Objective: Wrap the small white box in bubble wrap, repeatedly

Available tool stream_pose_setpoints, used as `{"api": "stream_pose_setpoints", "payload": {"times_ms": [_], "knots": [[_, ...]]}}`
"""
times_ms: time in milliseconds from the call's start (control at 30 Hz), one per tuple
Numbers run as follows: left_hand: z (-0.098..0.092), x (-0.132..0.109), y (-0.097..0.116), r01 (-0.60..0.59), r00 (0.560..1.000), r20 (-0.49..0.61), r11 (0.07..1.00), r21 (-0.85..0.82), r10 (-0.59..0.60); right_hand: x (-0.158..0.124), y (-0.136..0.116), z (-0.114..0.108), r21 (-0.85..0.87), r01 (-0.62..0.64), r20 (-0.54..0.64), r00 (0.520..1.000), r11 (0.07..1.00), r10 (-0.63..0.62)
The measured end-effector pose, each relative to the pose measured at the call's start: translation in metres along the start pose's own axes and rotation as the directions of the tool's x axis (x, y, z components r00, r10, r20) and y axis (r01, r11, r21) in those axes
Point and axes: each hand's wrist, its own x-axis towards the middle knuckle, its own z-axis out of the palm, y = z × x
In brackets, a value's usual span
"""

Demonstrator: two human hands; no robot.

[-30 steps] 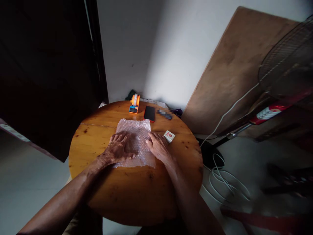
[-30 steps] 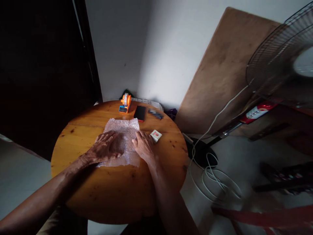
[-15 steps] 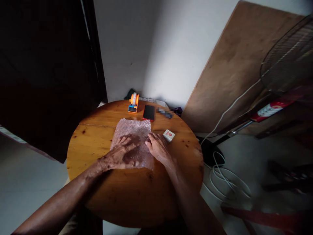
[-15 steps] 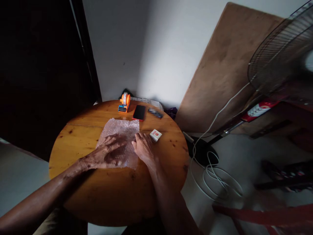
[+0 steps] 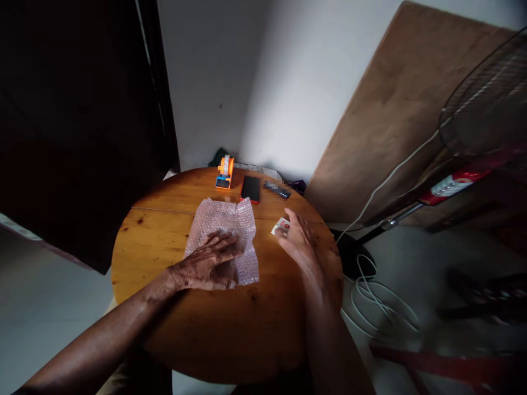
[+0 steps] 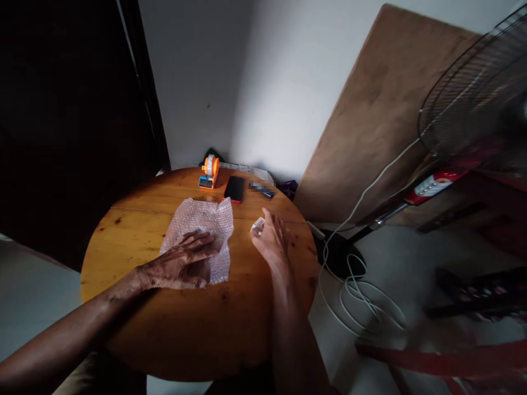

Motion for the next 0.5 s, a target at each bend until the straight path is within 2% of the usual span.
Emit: {"api": "stream_pose_setpoints", "payload": {"times_ms": [67,133,233,333,367,433,500], "knots": [[-0.001,0.000,0.001,0.008,1.000,0.007,1.000,-0.010,-0.008,0.003,0.008,-0.001,-0.010,-0.075,0.126,0.989,0.997,0.076],[-0.003,0.000,0.002,0.008,1.000,0.010,1.000,-0.015,-0.008,0.005,0.012,-0.001,-0.025,-0.092,0.173,0.980,0.995,0.095],[-0.005,0.000,0.004,0.015,0.999,0.028,1.000,-0.003,-0.015,0.006,0.010,-0.001,0.010,-0.126,0.120,0.985,0.992,0.124],[-0.005,0.001,0.004,0.036,0.998,0.054,0.999,0.011,-0.036,0.006,0.002,0.000,0.281,-0.123,0.018,0.992,0.952,0.123],[-0.005,0.001,0.004,0.039,0.998,0.054,0.999,0.011,-0.039,0.005,-0.002,0.001,0.418,-0.075,-0.020,0.996,0.905,0.092],[-0.004,0.001,0.004,0.035,0.998,0.044,0.999,0.014,-0.036,0.000,-0.012,0.004,0.660,0.055,-0.078,0.997,0.749,-0.005],[-0.003,0.002,0.005,0.023,0.999,0.035,0.999,0.029,-0.024,-0.007,-0.023,0.009,0.791,0.141,-0.084,0.989,0.595,-0.123]]}}
